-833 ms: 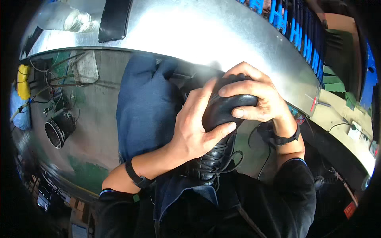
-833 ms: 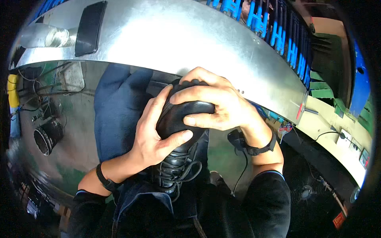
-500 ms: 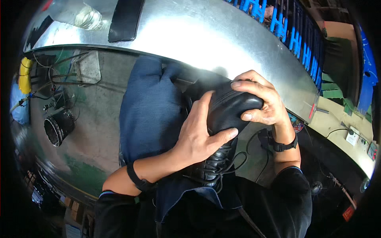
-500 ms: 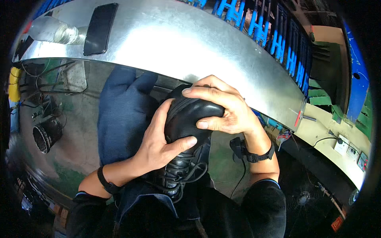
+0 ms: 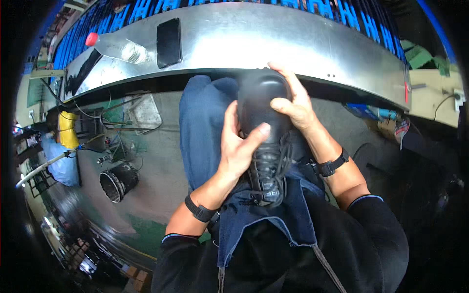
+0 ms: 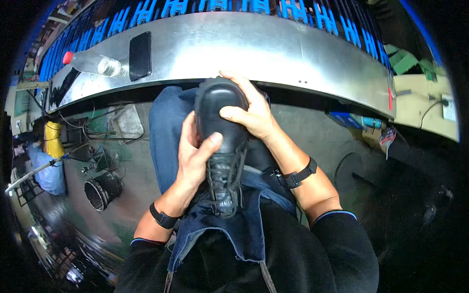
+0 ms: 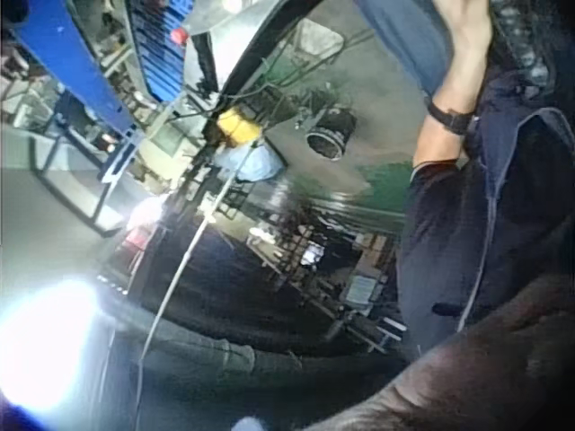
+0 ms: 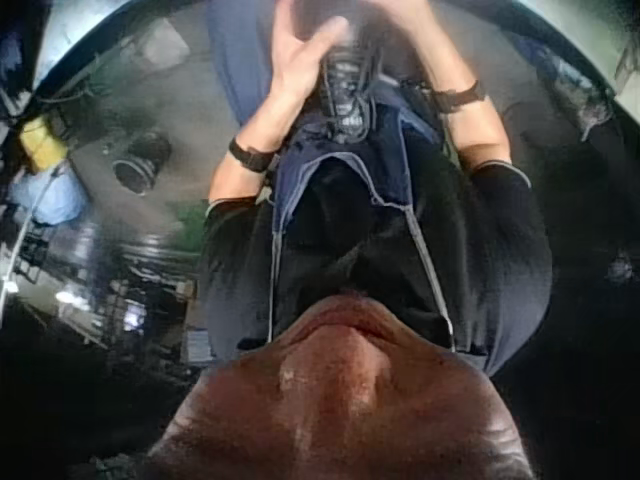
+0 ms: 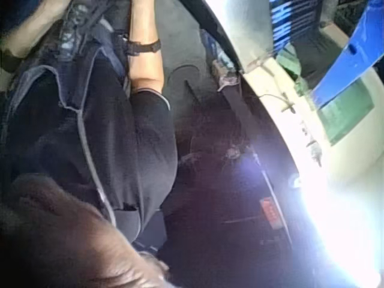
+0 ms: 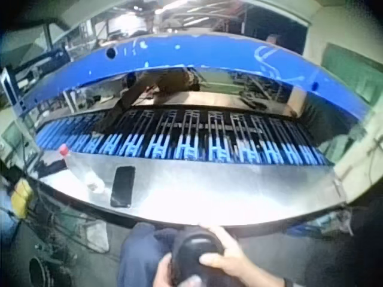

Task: Inspecting the construction and cleaning the surface of a black leather boot at a shoe manufacturing station.

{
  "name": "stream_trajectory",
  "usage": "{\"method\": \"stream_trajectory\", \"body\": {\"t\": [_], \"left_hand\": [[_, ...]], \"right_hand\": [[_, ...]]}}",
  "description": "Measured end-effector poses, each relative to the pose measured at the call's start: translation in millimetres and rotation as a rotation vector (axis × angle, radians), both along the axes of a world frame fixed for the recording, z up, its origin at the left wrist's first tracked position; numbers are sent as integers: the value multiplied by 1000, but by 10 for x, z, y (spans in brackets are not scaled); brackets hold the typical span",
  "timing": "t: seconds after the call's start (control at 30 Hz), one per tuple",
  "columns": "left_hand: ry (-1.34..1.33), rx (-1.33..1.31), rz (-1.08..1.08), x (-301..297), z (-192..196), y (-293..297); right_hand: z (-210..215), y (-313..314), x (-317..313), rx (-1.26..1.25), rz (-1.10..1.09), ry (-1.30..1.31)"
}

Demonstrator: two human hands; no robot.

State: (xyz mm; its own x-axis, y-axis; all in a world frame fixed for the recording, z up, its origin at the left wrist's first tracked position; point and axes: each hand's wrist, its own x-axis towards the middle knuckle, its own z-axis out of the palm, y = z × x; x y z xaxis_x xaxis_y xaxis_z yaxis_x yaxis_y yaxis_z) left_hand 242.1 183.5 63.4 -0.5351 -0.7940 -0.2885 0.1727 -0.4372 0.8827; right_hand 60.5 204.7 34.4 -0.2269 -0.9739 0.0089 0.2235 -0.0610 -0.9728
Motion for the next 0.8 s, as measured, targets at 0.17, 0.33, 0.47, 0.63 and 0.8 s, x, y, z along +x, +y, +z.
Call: {"method": "stream_trajectory", "body": {"t": [0.17, 0.33, 0.47, 0.63, 0.8], "left_hand": [[53, -75, 13, 233, 154, 215], [108, -214, -18, 408, 225, 351], [109, -385, -22, 514, 387, 470], [208, -403, -41, 571, 636, 577], [239, -380, -29, 593, 769, 605]], "right_hand": [[93, 441, 395, -96, -97, 24], [346, 545, 502, -252, -65, -105], [573, 655, 556, -405, -14, -105], [803, 794, 628, -459, -41, -53], [887, 826, 639, -460, -14, -98]]}}
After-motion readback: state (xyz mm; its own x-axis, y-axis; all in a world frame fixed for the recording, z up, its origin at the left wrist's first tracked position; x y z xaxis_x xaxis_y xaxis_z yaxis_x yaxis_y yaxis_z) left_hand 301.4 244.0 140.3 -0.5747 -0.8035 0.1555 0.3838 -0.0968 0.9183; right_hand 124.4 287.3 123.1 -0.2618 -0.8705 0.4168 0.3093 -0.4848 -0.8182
